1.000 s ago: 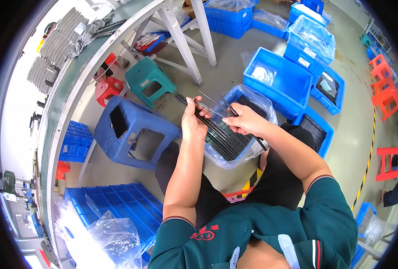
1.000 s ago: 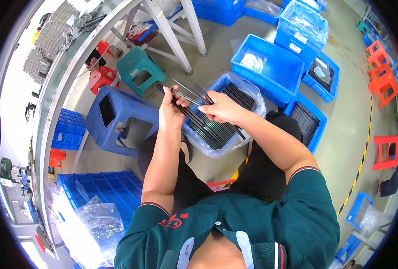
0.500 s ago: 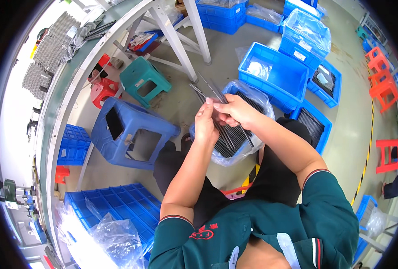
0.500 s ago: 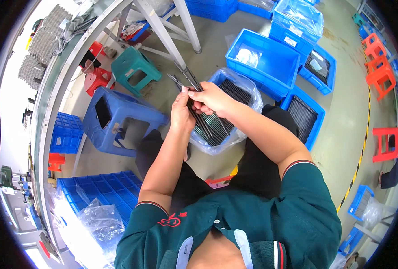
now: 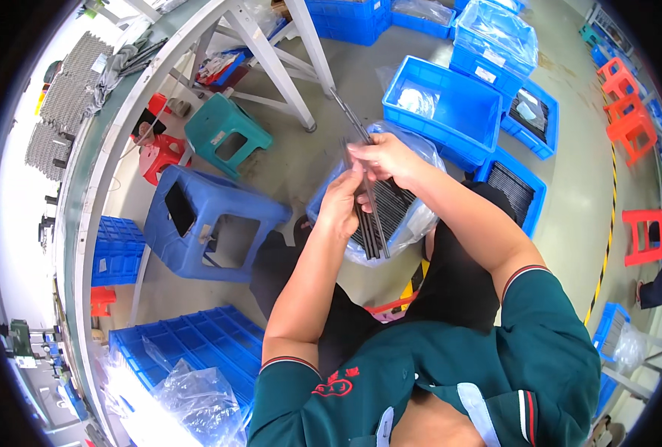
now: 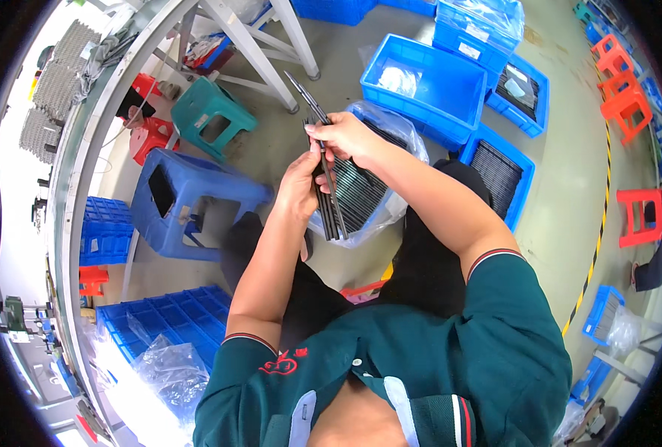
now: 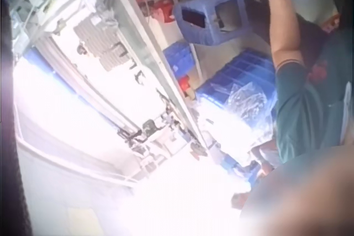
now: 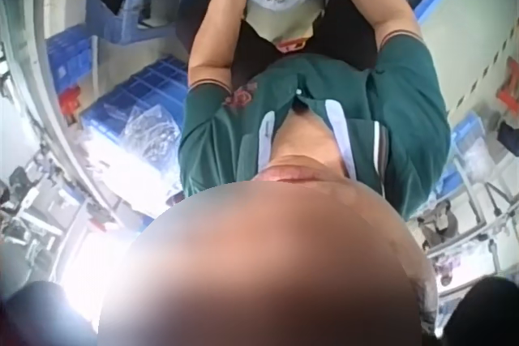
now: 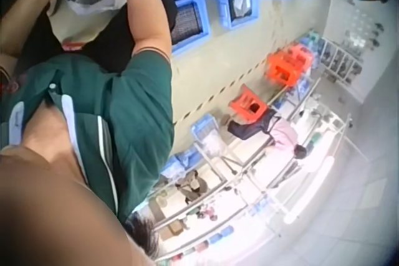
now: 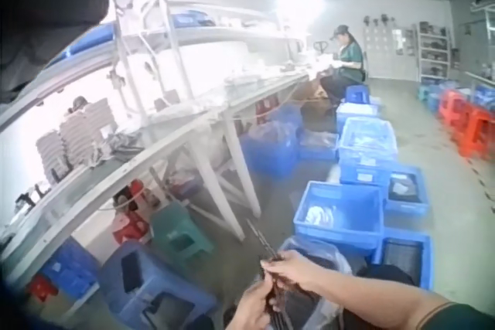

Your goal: The recorder is sorting and organizing thin black rods within plastic containers on a factory floor.

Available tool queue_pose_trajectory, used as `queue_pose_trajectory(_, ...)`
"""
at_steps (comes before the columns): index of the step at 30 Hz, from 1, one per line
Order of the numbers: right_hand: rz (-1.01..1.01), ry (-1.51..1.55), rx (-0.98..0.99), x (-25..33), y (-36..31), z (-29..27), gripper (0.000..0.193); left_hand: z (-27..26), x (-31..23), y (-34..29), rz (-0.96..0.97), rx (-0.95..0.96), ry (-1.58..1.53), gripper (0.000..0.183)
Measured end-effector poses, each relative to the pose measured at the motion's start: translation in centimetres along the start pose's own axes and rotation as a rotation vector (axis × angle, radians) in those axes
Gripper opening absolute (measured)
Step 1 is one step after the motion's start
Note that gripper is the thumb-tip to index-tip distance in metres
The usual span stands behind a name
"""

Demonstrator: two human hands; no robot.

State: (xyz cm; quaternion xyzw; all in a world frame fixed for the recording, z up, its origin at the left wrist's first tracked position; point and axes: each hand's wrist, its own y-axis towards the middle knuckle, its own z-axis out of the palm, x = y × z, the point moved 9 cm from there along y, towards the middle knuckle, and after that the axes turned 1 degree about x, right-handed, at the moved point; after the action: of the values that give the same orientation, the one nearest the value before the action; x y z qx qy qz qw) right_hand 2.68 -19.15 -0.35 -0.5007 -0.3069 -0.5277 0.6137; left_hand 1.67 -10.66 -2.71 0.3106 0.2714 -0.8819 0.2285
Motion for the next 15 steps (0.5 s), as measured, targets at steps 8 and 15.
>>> queue_pose_trajectory(8, -0.352, 0.215, -0.629, 6.7, 1.6, -15.4, 0.026, 2.8, 5.3, -2.6, -0.370, 0.255, 0.126, 0.030)
queue_pose_trajectory(15, -0.058, 0.206, -0.237, 2.5, 0.9, -6.2, 0.028, 0.2, 0.2, -0.5, -0.066, 0.211, 0.003, 0.033)
